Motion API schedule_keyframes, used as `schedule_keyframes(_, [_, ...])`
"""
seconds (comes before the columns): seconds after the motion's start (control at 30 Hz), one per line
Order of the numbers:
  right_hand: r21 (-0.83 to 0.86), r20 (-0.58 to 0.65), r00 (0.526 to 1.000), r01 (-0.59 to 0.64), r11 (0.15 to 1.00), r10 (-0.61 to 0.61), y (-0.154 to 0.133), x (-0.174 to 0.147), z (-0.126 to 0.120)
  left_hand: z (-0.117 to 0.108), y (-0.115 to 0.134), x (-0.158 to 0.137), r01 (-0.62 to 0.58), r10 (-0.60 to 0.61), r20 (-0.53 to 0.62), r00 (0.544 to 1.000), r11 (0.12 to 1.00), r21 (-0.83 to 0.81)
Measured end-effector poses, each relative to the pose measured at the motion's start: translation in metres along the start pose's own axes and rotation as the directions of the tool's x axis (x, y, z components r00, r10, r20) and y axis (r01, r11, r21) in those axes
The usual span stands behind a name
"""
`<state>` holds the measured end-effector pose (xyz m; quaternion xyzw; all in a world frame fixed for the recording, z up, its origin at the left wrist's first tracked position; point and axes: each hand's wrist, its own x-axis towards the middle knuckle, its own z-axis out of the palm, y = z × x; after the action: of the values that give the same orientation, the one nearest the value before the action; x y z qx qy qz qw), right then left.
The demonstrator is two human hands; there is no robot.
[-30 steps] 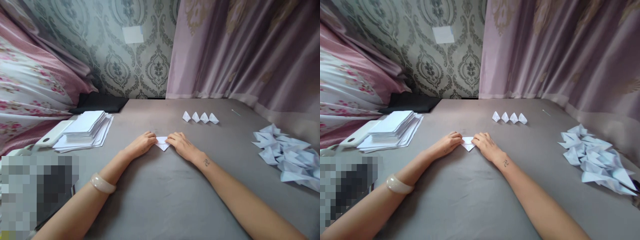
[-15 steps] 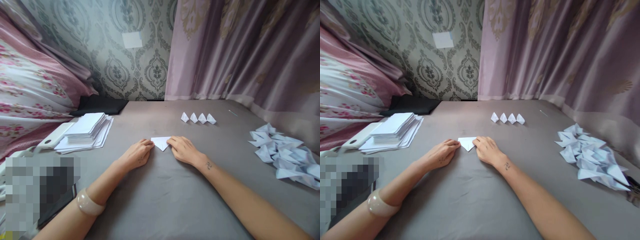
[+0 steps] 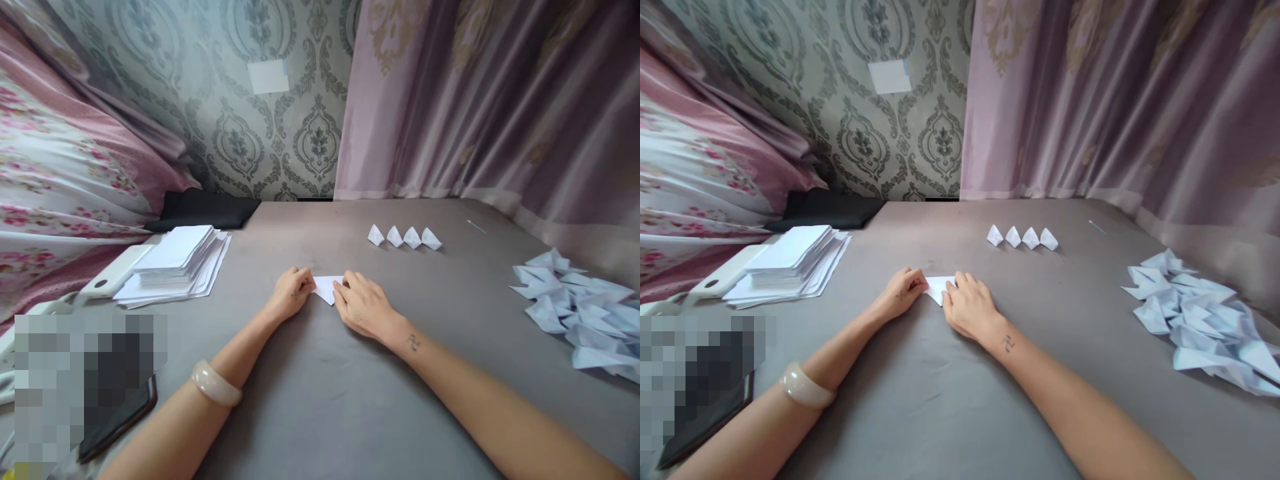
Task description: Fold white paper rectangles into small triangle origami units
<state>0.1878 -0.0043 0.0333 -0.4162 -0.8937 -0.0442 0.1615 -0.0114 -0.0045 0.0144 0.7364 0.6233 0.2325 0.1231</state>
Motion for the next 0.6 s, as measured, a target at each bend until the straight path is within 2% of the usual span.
schedule_keyframes(0.1, [0.08,-0.02,0.999,-0.026,0.996,0.027,0.014,0.001,0.003,0.0,-0.009,0.004,0.085,-0.084,0.011,0.996,0.988,-0.132])
schedule_keyframes(0.2, [0.203,-0.014,0.996,-0.079,0.976,0.083,0.025,0.006,0.008,-0.002,-0.011,0.008,0.114,-0.111,0.026,0.993,0.978,-0.175])
schedule_keyframes(0.37, [0.443,0.0,0.978,-0.187,0.877,0.208,0.035,0.01,0.017,-0.003,-0.008,0.009,0.156,-0.151,0.036,0.988,0.965,-0.212])
schedule_keyframes(0.53, [0.562,-0.044,0.975,-0.157,0.812,0.219,0.036,0.008,0.021,-0.007,-0.004,0.004,0.114,-0.09,0.075,0.993,0.898,-0.425])
schedule_keyframes(0.6, [0.634,-0.01,0.967,-0.191,0.75,0.256,0.036,0.008,0.019,-0.01,-0.001,0.002,0.063,-0.058,0.025,0.998,0.871,-0.488])
